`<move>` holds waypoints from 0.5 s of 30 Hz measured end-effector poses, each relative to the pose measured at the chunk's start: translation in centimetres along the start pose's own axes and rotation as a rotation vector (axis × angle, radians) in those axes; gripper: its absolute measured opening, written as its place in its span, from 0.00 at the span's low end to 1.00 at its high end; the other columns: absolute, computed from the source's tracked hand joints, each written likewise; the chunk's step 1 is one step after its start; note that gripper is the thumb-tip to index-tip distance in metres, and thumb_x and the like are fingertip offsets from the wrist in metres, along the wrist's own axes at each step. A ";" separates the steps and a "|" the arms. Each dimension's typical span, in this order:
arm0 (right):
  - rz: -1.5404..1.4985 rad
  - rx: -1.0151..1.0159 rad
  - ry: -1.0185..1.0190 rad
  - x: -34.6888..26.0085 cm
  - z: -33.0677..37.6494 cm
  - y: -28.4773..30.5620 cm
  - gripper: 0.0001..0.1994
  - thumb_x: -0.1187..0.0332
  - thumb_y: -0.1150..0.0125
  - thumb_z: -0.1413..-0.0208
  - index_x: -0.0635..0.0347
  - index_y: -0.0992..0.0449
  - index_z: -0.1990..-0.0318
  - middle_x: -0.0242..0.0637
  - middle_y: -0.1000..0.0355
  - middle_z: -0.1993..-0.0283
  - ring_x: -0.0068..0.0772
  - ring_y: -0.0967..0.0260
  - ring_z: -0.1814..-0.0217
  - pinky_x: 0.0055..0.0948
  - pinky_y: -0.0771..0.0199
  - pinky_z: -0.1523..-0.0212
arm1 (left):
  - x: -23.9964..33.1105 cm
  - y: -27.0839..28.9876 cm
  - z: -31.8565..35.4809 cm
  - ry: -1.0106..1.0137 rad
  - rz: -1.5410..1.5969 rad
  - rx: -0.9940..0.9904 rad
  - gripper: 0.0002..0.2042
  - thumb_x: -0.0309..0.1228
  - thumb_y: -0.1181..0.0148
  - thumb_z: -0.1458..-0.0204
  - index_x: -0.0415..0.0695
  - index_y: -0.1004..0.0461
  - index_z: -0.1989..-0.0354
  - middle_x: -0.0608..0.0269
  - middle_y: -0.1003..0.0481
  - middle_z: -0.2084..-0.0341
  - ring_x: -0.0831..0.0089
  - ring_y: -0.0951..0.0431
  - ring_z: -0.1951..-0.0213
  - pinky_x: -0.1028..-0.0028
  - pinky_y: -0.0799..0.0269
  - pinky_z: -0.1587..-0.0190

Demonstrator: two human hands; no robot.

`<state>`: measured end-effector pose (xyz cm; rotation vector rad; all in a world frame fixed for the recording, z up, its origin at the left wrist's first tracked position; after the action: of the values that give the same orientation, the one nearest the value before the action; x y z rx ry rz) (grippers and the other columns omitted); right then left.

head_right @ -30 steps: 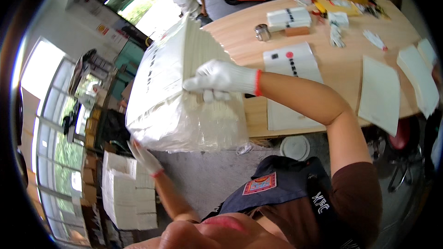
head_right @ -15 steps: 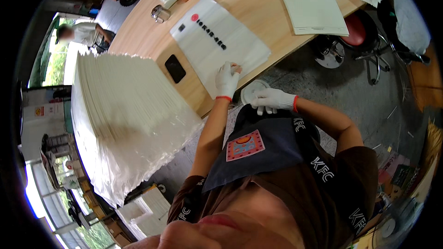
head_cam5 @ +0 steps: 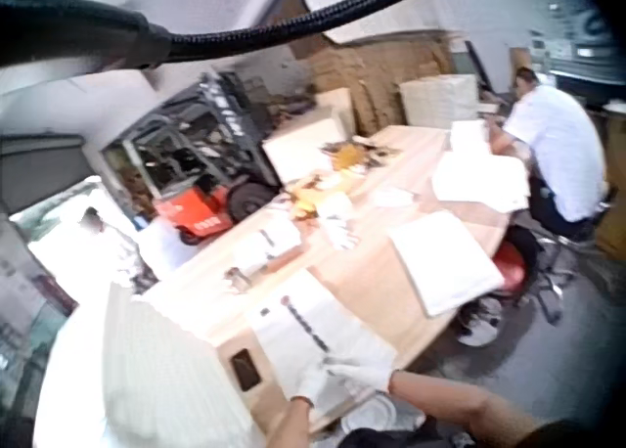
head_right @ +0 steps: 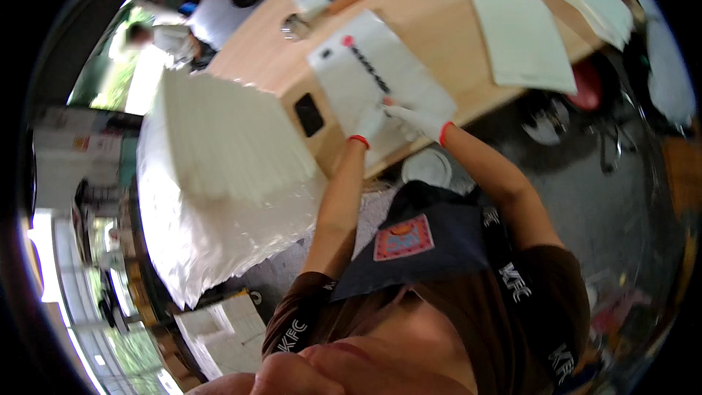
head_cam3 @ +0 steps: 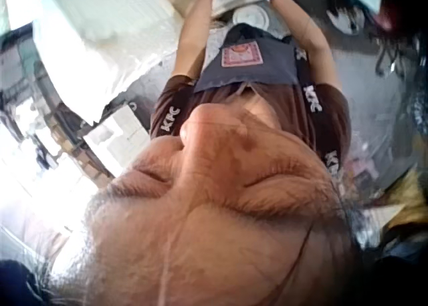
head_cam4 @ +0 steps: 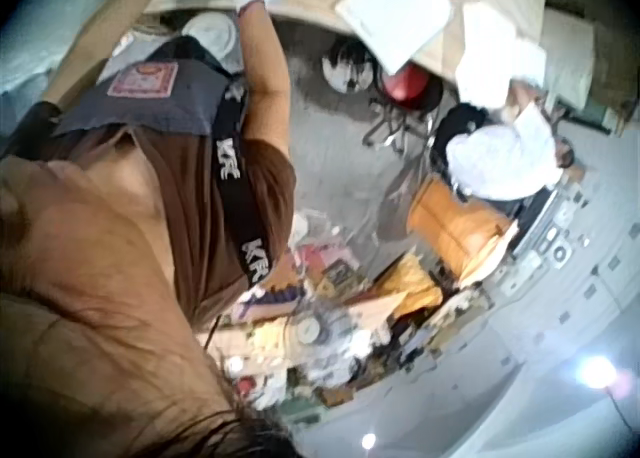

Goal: The person repeatedly picks up stacks of white papers and places them into clear plastic bags on a wooden table. The person wears gloves and continues this repetitive packing process throughout the clip.

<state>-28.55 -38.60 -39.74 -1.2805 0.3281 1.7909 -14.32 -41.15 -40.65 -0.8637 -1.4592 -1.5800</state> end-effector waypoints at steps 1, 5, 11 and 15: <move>-0.010 0.088 0.052 -1.2 -1.1 0.9 0.22 0.52 0.46 0.45 0.58 0.32 0.51 0.35 0.30 0.63 0.22 0.34 0.72 0.21 0.31 0.75 | 2.9 0.1 0.2 0.061 -0.295 -0.073 0.10 0.34 0.49 0.48 0.42 0.24 0.68 0.57 0.23 0.70 0.71 0.24 0.65 0.70 0.31 0.62; -0.037 0.320 0.338 -3.9 -0.1 1.8 0.23 0.56 0.44 0.44 0.60 0.37 0.46 0.35 0.31 0.59 0.25 0.33 0.68 0.26 0.28 0.74 | 1.5 0.7 0.8 0.043 -0.044 -0.113 0.12 0.34 0.50 0.48 0.42 0.25 0.61 0.59 0.22 0.67 0.73 0.24 0.63 0.68 0.32 0.56; 0.524 0.329 0.261 -8.8 3.4 0.1 0.18 0.54 0.46 0.44 0.62 0.29 0.61 0.36 0.29 0.69 0.30 0.31 0.70 0.29 0.30 0.69 | 5.1 0.2 1.5 -0.004 0.267 -0.109 0.07 0.28 0.50 0.47 0.39 0.27 0.68 0.62 0.24 0.72 0.76 0.26 0.67 0.78 0.33 0.58; 0.821 0.569 0.585 -8.7 3.1 2.5 0.18 0.51 0.47 0.45 0.60 0.28 0.69 0.44 0.29 0.73 0.45 0.30 0.70 0.38 0.31 0.66 | 3.5 3.5 -0.8 -0.120 0.115 0.151 0.06 0.30 0.49 0.46 0.41 0.28 0.69 0.62 0.25 0.70 0.77 0.29 0.70 0.75 0.31 0.65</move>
<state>-31.79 -42.37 -31.58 -1.2953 1.7602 1.6769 -12.73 -42.40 -36.05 -0.9496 -1.5624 -1.3350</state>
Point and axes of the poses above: each hand's wrist, its own z-axis away from the middle knuckle, its own y-axis out of the back of the hand, x = y × z, the point moved 7 cm from there along -z, towards the middle knuckle
